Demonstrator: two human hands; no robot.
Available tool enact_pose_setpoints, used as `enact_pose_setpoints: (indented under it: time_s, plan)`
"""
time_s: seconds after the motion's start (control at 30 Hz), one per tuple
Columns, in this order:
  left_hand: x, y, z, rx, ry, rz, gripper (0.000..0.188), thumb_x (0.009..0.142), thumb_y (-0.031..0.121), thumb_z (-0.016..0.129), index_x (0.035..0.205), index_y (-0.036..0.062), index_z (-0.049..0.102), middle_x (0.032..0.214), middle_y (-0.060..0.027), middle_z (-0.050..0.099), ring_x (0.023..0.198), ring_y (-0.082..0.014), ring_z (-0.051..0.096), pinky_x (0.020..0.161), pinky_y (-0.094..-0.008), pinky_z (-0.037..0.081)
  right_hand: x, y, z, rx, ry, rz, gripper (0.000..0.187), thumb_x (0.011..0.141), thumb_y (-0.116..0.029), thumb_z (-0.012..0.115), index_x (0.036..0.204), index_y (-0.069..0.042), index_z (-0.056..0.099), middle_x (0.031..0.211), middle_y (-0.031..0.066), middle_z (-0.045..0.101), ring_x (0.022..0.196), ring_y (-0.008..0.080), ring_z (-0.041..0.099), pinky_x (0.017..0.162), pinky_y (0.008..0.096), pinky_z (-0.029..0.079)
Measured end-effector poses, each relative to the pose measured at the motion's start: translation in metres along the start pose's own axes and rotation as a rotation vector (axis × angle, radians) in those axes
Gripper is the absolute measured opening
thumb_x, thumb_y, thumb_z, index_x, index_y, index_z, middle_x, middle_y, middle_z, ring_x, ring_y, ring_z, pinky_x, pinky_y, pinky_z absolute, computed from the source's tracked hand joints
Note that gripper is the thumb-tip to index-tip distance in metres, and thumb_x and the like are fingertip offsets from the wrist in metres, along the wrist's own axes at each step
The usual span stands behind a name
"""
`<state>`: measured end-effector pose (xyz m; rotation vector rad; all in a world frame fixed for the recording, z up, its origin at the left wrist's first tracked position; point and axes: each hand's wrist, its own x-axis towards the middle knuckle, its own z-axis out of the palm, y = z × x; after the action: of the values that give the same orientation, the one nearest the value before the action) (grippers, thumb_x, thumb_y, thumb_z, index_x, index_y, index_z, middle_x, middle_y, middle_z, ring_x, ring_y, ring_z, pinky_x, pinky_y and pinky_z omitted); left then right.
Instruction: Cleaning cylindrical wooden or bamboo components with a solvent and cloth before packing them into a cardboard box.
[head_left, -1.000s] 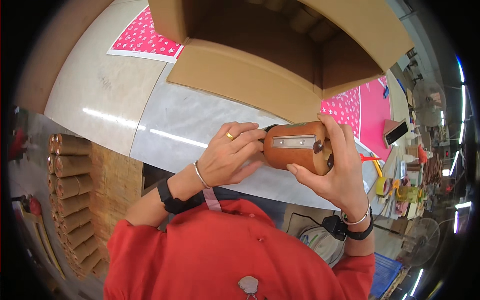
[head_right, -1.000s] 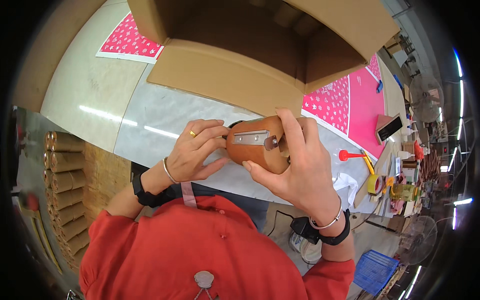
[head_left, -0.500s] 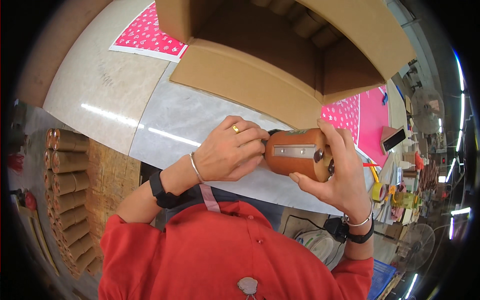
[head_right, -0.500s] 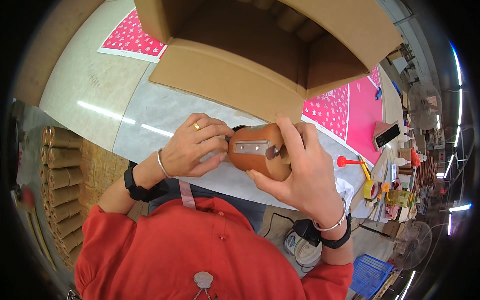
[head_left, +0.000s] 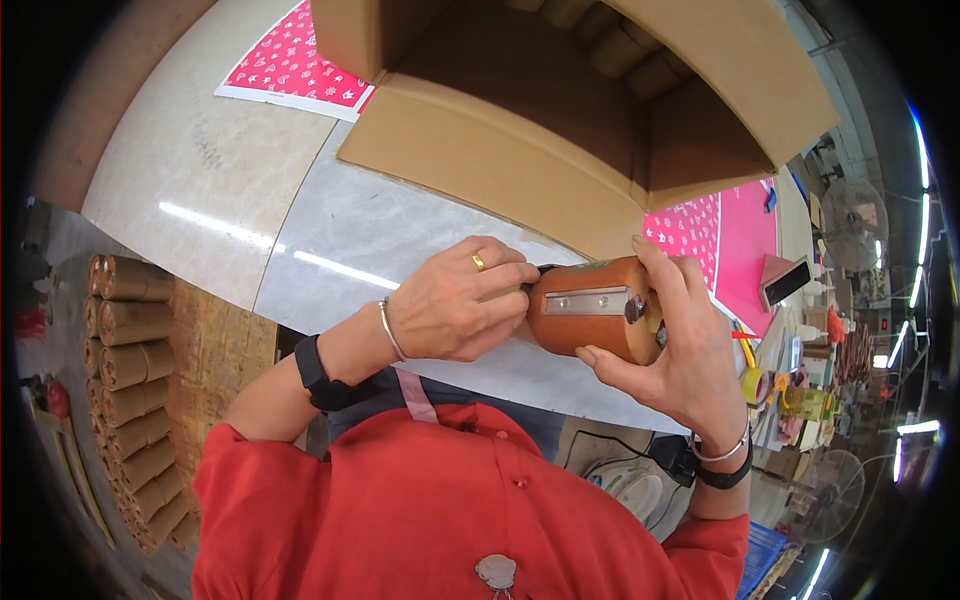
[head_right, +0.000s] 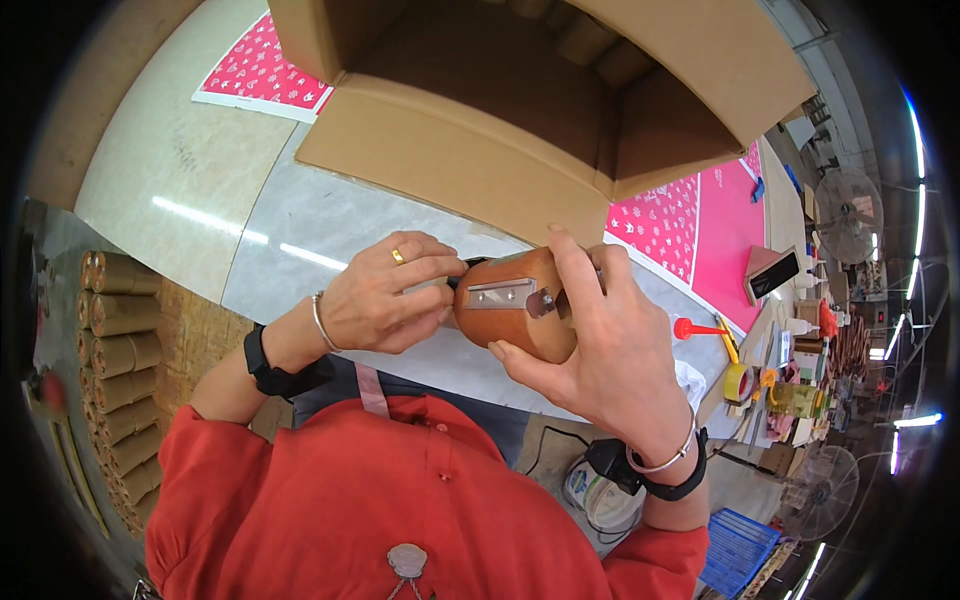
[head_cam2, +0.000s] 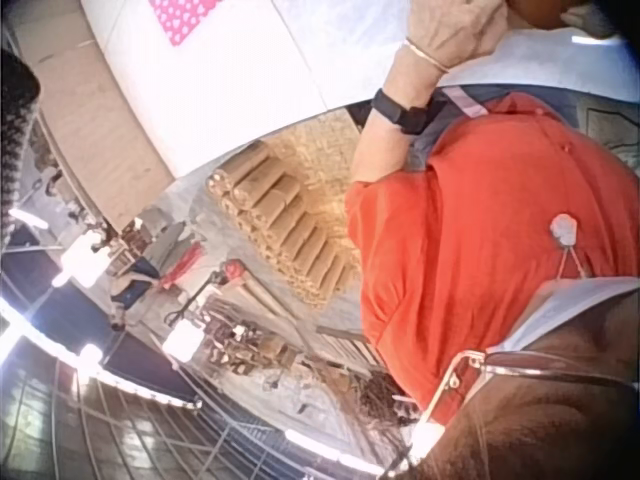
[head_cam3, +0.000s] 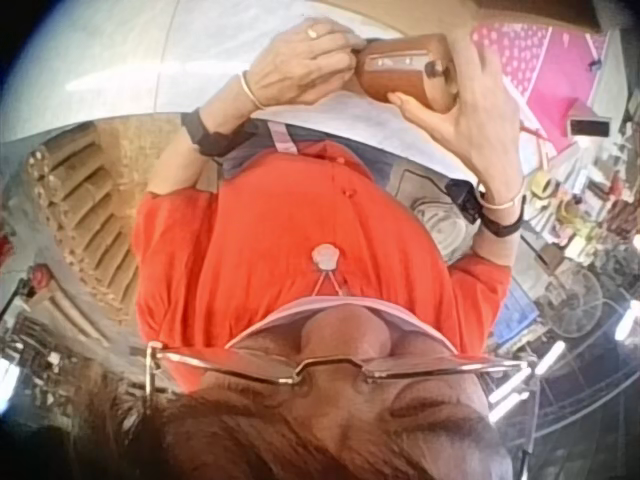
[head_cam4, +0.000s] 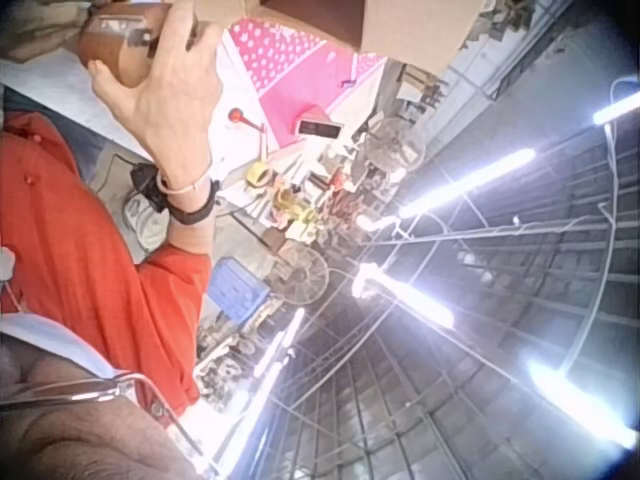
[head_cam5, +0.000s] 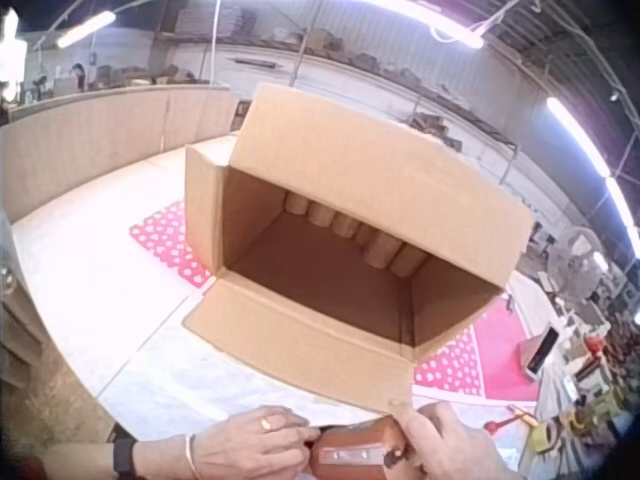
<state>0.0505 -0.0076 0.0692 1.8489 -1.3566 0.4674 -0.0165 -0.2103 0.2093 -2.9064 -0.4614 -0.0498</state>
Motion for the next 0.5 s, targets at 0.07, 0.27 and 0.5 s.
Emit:
enact_pose_setpoints:
  time_s: [0.07, 0.27, 0.5]
  plan:
    - [-0.002, 0.001, 0.006, 0.016, 0.067, 0.03, 0.025, 0.063, 0.006, 0.067, 0.086, 0.0047, 0.058, 0.104, -0.0108, 0.059, 0.094, -0.0253, 0.06, 0.077, -0.0368, 0.053, 0.0, -0.003, 0.001, -0.017, -0.002, 0.02, 0.079, 0.064, -0.035, 0.079, 0.125, 0.0, 0.045, 0.096, 0.0142, 0.049, 0.079, 0.0264, 0.06, 0.061, 0.0348, 0.051]
    - [-0.009, 0.008, 0.012, 0.024, 0.084, 0.009, 0.023, 0.065, 0.001, 0.067, 0.086, 0.0007, 0.059, 0.102, -0.0153, 0.058, 0.086, -0.0263, 0.063, 0.069, -0.0316, 0.056, 0.005, -0.001, 0.008, -0.054, 0.025, 0.028, 0.078, 0.063, -0.033, 0.079, 0.125, 0.001, 0.045, 0.095, 0.0156, 0.049, 0.078, 0.0283, 0.059, 0.061, 0.0353, 0.05]
    - [-0.012, 0.01, 0.026, 0.061, 0.208, 0.074, 0.021, 0.063, 0.005, 0.067, 0.08, 0.0022, 0.055, 0.095, -0.0098, 0.054, 0.085, -0.0229, 0.062, 0.066, -0.0298, 0.053, 0.004, -0.002, 0.014, 0.029, 0.07, 0.069, 0.079, 0.065, -0.03, 0.08, 0.126, 0.0, 0.041, 0.101, 0.0181, 0.051, 0.088, 0.0339, 0.058, 0.072, 0.0387, 0.048]
